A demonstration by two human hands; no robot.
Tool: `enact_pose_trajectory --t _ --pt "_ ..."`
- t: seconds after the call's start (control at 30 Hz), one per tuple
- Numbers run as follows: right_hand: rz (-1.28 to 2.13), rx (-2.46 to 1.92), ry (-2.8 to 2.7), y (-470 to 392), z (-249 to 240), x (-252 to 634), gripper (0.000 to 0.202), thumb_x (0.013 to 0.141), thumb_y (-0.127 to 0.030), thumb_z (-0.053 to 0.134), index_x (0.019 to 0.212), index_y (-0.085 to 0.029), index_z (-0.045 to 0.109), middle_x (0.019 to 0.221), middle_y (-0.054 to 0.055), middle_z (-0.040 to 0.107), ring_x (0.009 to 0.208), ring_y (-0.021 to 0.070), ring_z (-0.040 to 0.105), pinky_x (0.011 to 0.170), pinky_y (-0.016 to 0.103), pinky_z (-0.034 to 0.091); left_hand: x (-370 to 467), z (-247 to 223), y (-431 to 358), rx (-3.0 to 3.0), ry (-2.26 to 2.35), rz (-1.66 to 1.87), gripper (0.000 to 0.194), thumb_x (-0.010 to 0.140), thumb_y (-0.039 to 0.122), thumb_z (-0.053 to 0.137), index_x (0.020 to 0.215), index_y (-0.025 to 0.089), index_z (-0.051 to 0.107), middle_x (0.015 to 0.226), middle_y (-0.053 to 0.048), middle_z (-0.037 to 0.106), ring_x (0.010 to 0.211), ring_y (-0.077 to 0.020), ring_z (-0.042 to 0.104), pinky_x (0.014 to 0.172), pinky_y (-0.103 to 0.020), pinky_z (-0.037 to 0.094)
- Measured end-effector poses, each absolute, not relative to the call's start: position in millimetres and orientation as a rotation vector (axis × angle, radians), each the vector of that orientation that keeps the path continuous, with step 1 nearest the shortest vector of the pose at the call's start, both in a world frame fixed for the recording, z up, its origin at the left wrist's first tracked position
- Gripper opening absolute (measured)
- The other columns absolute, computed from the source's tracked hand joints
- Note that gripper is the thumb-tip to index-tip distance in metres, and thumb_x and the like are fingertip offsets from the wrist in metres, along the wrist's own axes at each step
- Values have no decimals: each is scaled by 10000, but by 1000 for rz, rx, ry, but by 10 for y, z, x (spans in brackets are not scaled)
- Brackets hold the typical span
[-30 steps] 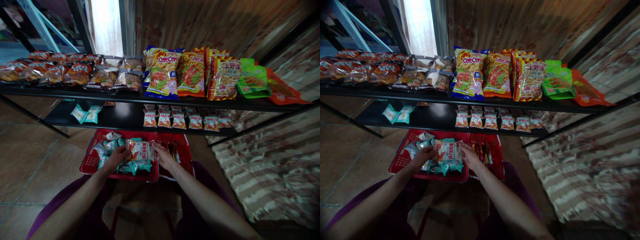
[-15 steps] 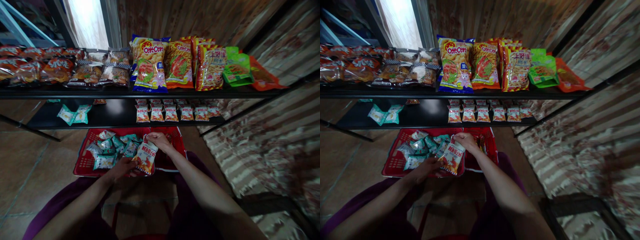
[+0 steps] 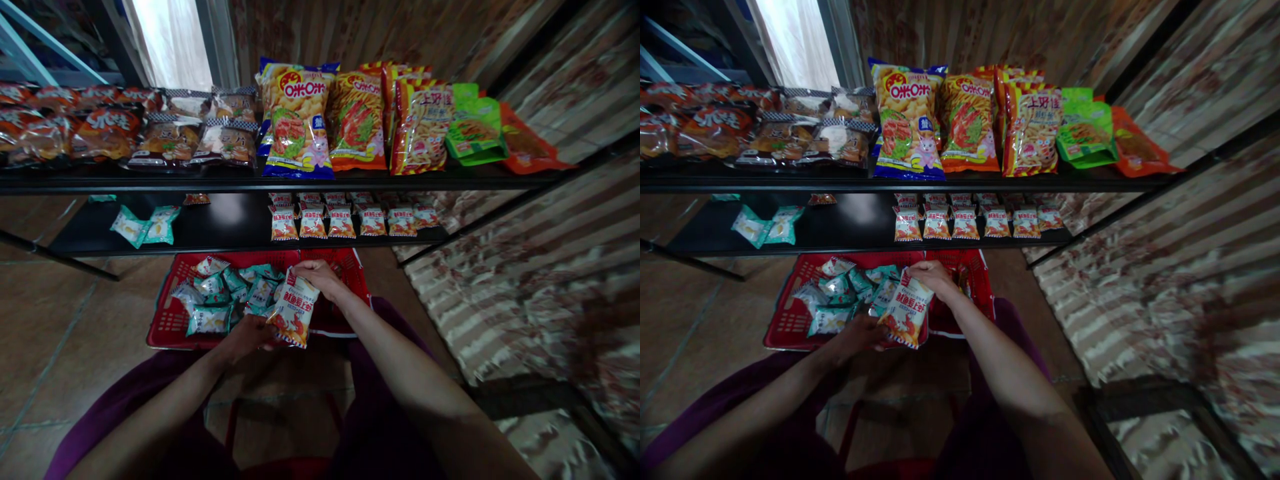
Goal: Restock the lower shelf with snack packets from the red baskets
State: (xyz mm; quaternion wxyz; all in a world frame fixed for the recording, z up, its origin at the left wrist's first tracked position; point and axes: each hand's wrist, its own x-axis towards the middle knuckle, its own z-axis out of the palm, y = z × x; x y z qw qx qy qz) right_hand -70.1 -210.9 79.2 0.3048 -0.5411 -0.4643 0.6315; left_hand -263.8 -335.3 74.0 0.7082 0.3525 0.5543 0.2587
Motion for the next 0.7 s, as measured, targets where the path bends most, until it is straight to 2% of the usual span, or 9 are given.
enact_pose_trajectory --t 0.2,0.37,0.53,0.6,0.7 --pt "1736 -1434 -1218 -2062 884 -679 227 538 -355 801 647 -166 737 552 -4 678 465 109 541 475 228 401 -2643 722 -3375 820 1225 511 324 591 447 750 695 141 732 706 -58 701 655 -167 610 642 -291 509" --pt "1753 -1429 -1224 -2067 896 -663 238 534 -356 807 641 -156 736 536 -6 670 454 103 531 465 223 390 -2618 742 -3390 795 1234 511 282 596 435 742 680 166 733 704 -52 708 648 -166 617 627 -275 495" --pt "1746 -1402 -1279 -2046 848 -643 271 592 -415 784 662 -159 726 558 -5 670 479 106 538 478 221 392 -2592 828 -3398 713 1194 553 290 588 448 771 692 180 736 770 -63 719 737 -192 646 666 -285 520" --pt "1639 -1361 -1279 -2013 847 -616 273 642 -438 759 729 -181 729 681 0 710 604 119 600 565 218 440 -2606 854 -3373 624 1162 648 344 588 468 783 728 160 730 831 -79 723 795 -205 655 713 -306 527" --pt "1482 -1375 -1083 -2002 865 -589 337 694 -466 736 950 -249 703 1012 13 720 916 145 638 769 247 489 -2647 861 -3285 471 1176 842 413 552 455 821 798 141 714 906 -88 720 876 -227 664 761 -333 528"
